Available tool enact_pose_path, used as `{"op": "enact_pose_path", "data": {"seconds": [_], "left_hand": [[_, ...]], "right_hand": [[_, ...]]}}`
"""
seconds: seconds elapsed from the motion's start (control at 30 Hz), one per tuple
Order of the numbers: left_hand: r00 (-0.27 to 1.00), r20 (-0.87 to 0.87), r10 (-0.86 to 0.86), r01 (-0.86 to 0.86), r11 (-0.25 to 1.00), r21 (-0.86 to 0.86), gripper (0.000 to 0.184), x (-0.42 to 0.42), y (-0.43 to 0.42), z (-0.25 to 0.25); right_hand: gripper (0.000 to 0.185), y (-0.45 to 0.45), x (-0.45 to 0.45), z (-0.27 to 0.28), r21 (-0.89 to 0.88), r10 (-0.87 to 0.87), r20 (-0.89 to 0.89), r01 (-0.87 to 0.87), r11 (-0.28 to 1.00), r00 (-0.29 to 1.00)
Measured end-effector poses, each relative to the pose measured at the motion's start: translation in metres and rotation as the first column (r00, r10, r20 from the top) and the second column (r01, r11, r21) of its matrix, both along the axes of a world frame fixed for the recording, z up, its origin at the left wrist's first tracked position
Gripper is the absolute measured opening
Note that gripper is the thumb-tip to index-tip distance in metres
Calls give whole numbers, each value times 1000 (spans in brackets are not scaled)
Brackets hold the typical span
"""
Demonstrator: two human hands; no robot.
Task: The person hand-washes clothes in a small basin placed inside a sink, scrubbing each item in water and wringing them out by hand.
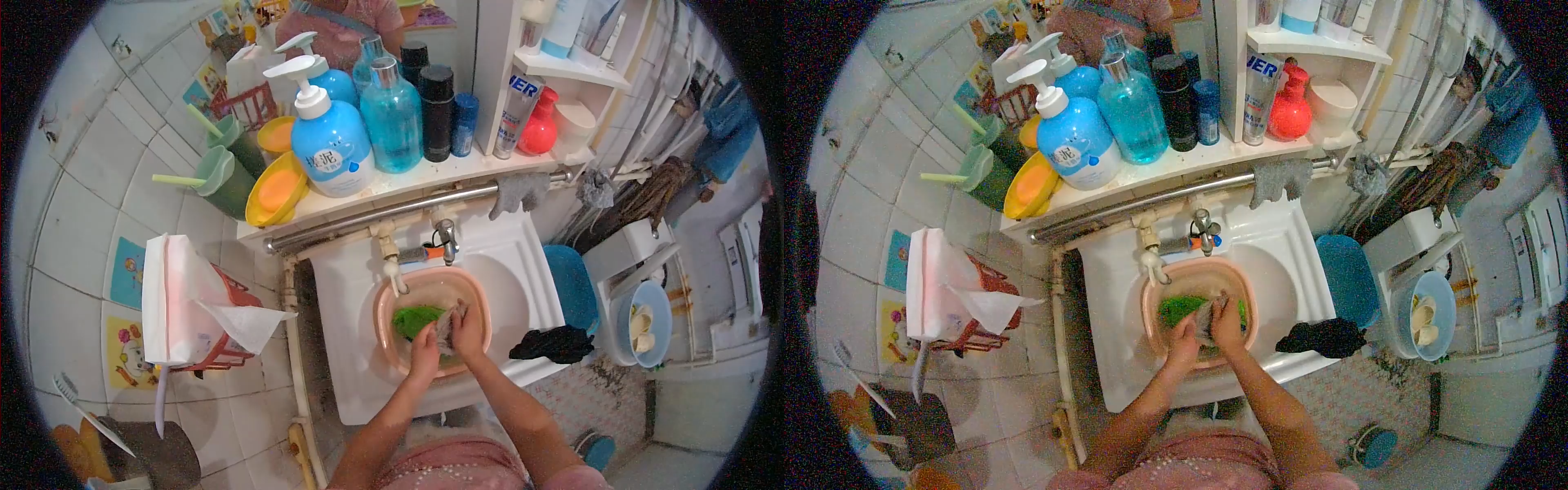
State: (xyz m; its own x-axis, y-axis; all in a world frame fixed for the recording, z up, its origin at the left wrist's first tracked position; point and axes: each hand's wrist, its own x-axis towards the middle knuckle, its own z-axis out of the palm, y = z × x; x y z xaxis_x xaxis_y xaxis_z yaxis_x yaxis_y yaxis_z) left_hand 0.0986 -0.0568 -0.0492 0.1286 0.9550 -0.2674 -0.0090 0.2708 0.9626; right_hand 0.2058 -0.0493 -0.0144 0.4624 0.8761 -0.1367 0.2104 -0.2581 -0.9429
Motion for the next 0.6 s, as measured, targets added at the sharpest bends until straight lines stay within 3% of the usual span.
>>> {"op": "enact_pose_path", "data": {"seconds": [0.03, 0.1, 0.13, 0.2, 0.23, 0.3, 0.33, 0.37, 0.4, 0.47, 0.5, 0.57, 0.6], "left_hand": [[1000, 2, 0, 0, 1000, 1, 28, 1, 6, 3], [930, 246, 272, -159, 903, -399, 28, 3, 23, 14], [934, 285, 214, -42, 860, -509, 29, -7, 31, 8], [927, 314, 203, -5, 846, -532, 28, -7, 24, 23], [921, 337, 194, 29, 830, -557, 28, -7, 20, 34], [917, 353, 185, 47, 830, -556, 28, -13, 2, 34], [938, 341, 65, 93, 900, -426, 28, -16, -1, 37], [948, 313, -54, 149, 946, -287, 29, -18, -3, 39], [949, 311, -56, 149, 947, -285, 29, -18, -3, 34], [997, -44, -58, 54, 995, -87, 29, -17, -2, 19], [998, -41, -57, 53, 995, -87, 29, -19, 0, -4], [998, -11, 65, -66, 969, -238, 29, -24, 4, -52], [998, -5, 65, -64, 969, -237, 29, -20, 5, -32]], "right_hand": [[34, -8, -8, 19, 1, 0, 2, 0, 1000, 1000], [32, -25, -35, 47, 123, 102, 4, -102, 987, 995], [32, -28, -46, 44, 124, 102, 8, -102, 987, 995], [27, -30, -59, 34, 361, 59, 362, -198, 911, 930], [27, -26, -53, 30, 362, 59, 361, -198, 911, 931], [28, -19, -25, 15, 187, 35, 94, -53, 981, 995], [26, -14, -2, -28, 2, 42, 6, -42, 999, 999], [26, -16, 9, -31, 4, 43, 4, -43, 999, 999], [26, -16, 15, -26, -51, 112, 81, -108, 993, 990], [24, -25, 11, -18, -152, 201, 183, -174, 973, 962], [24, -34, -2, -10, -153, 202, 186, -174, 973, 962], [27, -52, -25, -6, 93, 382, 177, -402, 911, 907], [27, -50, -26, -7, 92, 382, 183, -403, 911, 906]]}}
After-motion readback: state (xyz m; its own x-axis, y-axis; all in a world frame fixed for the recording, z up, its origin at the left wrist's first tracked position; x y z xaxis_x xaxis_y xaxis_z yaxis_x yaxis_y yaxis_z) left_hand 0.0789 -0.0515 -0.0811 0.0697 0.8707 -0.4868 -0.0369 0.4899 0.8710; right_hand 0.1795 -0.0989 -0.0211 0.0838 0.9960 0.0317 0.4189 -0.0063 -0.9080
